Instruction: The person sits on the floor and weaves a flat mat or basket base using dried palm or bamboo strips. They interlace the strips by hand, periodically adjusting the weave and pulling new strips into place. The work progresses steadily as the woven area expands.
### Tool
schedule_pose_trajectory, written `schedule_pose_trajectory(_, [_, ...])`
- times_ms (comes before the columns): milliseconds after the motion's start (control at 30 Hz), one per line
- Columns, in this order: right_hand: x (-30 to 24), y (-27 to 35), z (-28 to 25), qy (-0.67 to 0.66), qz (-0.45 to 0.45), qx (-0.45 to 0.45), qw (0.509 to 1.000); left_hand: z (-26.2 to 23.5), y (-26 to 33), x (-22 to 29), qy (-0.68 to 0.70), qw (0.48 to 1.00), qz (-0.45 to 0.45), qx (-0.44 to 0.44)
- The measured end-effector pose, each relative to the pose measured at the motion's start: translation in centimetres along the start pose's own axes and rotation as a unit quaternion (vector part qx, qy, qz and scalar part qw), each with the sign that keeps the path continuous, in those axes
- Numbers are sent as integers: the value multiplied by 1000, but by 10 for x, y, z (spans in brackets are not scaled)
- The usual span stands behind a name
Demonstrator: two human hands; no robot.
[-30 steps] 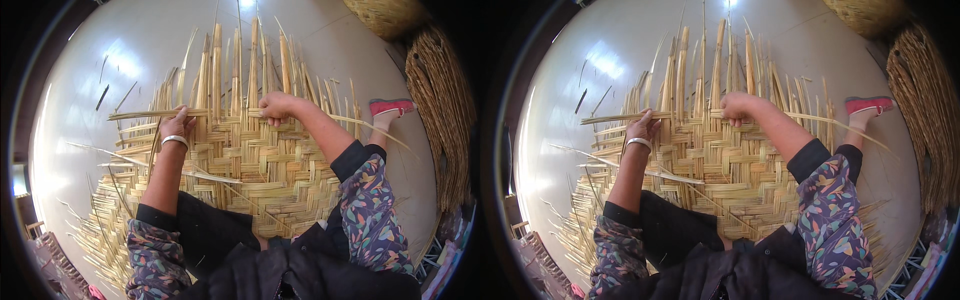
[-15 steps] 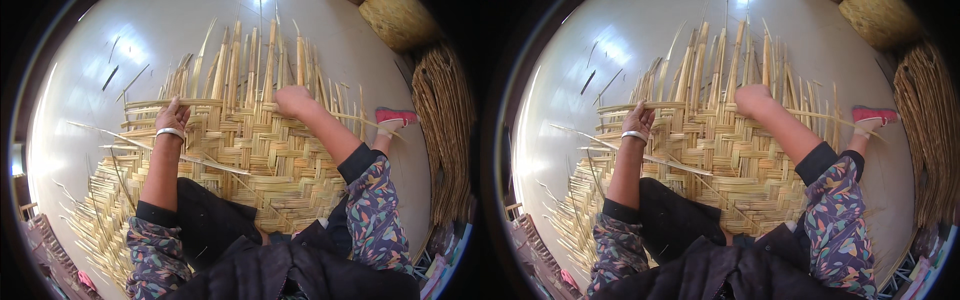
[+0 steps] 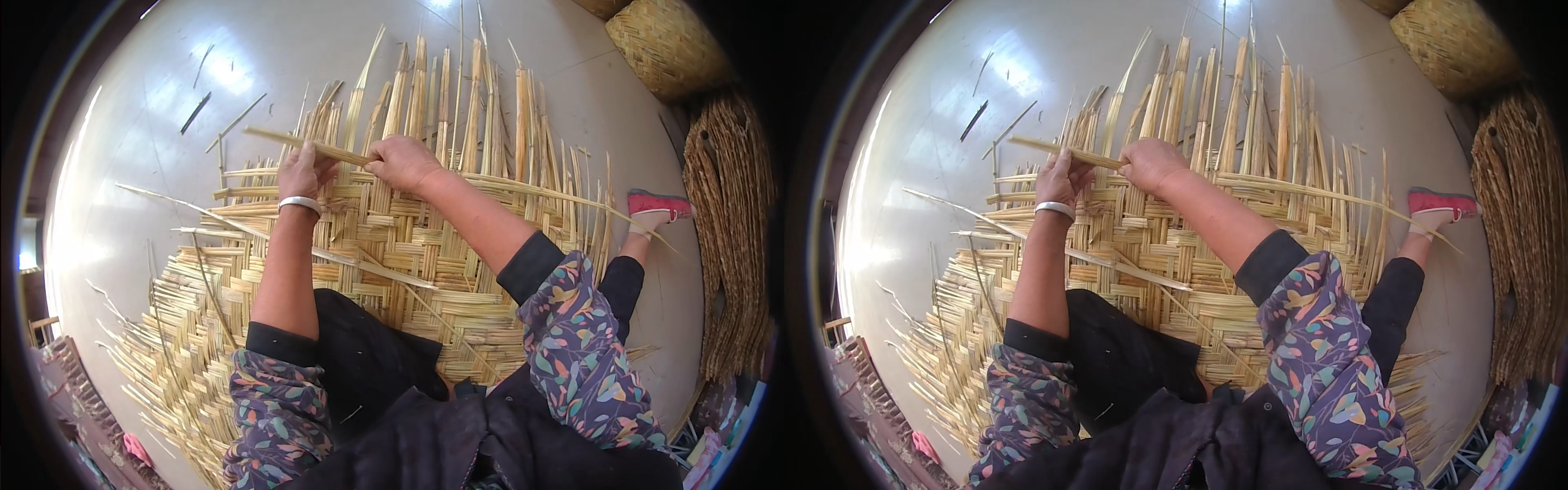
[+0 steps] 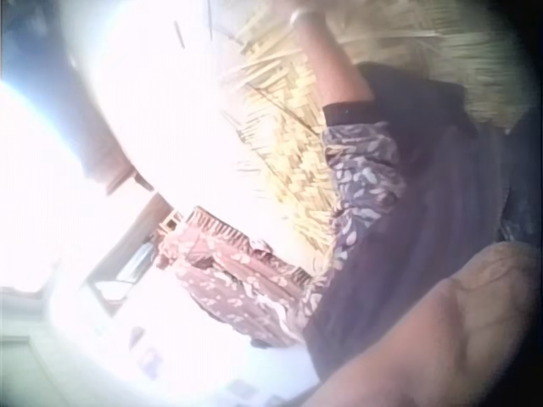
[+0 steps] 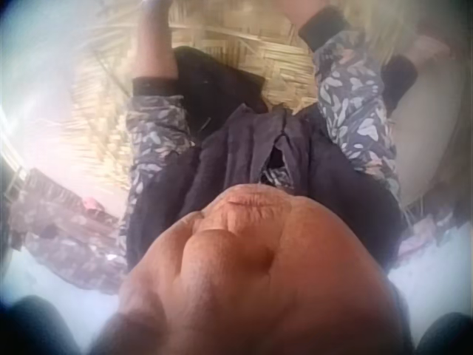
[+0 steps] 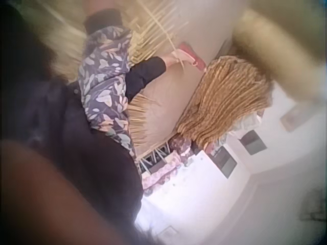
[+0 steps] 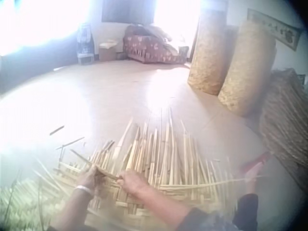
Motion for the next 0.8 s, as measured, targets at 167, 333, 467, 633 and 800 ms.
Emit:
schedule_pose_trajectory(167, [11,0,-2,-31,41,37,998,23,-15,-2,-27,998,-4,-48])
schedule_pose_trajectory(333, [17,-5,0,-31,50,97,993,37,-46,-9,-309,943,85,-95])
schedule_pose_trajectory(467, [26,-4,-4,-63,55,137,987,60,-42,-5,-549,821,105,-118])
schedule_pose_trajectory(633, [29,-1,-7,-120,50,164,978,59,-45,-13,-553,818,95,-129])
schedule_pose_trajectory(800, [34,4,-8,-136,63,204,967,55,-47,-30,-402,904,-22,-147])
Point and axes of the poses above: each hand's wrist, its own y-axis away from the middle knuckle, its own z-axis out of the palm, x = y × z, the point moved 9 cm from there along -y, towards the middle knuckle
